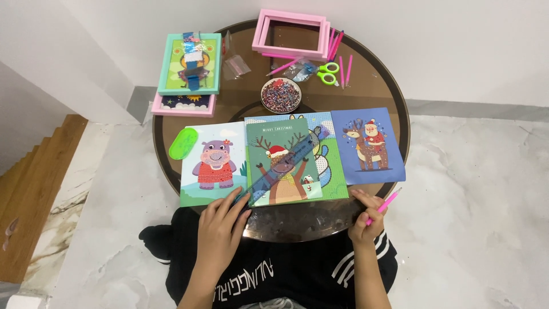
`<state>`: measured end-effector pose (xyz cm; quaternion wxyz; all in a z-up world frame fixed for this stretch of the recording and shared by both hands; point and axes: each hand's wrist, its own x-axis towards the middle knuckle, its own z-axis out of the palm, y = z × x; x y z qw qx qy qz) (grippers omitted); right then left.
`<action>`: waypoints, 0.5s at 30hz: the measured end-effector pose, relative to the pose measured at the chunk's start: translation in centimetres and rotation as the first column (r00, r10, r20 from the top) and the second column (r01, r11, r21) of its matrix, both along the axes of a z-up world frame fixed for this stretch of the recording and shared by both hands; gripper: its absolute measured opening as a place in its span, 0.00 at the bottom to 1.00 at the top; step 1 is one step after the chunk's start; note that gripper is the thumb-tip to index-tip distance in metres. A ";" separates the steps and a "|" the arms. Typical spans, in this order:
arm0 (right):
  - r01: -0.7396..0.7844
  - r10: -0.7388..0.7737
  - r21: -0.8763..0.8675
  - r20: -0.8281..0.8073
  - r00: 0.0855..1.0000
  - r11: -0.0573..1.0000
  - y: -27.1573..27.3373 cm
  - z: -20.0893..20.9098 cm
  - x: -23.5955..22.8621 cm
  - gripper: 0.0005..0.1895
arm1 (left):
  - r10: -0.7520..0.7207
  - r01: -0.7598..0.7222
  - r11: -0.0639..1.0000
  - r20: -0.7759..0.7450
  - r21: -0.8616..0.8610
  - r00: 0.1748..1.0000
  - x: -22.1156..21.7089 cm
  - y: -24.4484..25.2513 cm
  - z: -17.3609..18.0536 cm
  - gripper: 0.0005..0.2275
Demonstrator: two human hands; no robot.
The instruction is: Aligning small decorative beads on a notebook using a ruler and a pen tool
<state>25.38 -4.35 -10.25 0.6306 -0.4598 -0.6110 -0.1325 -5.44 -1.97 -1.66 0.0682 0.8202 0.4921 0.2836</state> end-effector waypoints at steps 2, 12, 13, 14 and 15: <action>-0.001 0.001 -0.001 -0.005 1.000 1.000 0.0 0.0 0.0 0.11 | -0.010 0.010 0.999 0.004 0.049 1.000 0.0 0.0 0.1 0.16; 0.009 -0.009 -0.021 -0.010 1.000 1.000 -0.1 -0.2 0.1 0.11 | 0.052 -0.062 0.994 0.120 0.085 0.991 -0.8 -0.8 0.2 0.16; 0.008 -0.008 -0.023 -0.009 1.000 1.000 -0.1 -0.2 0.1 0.11 | 0.053 -0.063 0.995 0.120 0.083 0.991 -0.9 -0.9 0.2 0.16; 0.008 -0.009 -0.022 -0.011 1.000 1.000 -0.1 -0.3 0.1 0.11 | 0.060 -0.070 0.995 0.139 0.070 0.988 -1.0 -1.0 0.2 0.15; 0.009 -0.009 -0.021 -0.013 1.000 1.000 -0.1 -0.3 0.1 0.12 | 0.067 -0.077 0.995 0.158 0.056 0.985 -1.2 -1.1 0.2 0.15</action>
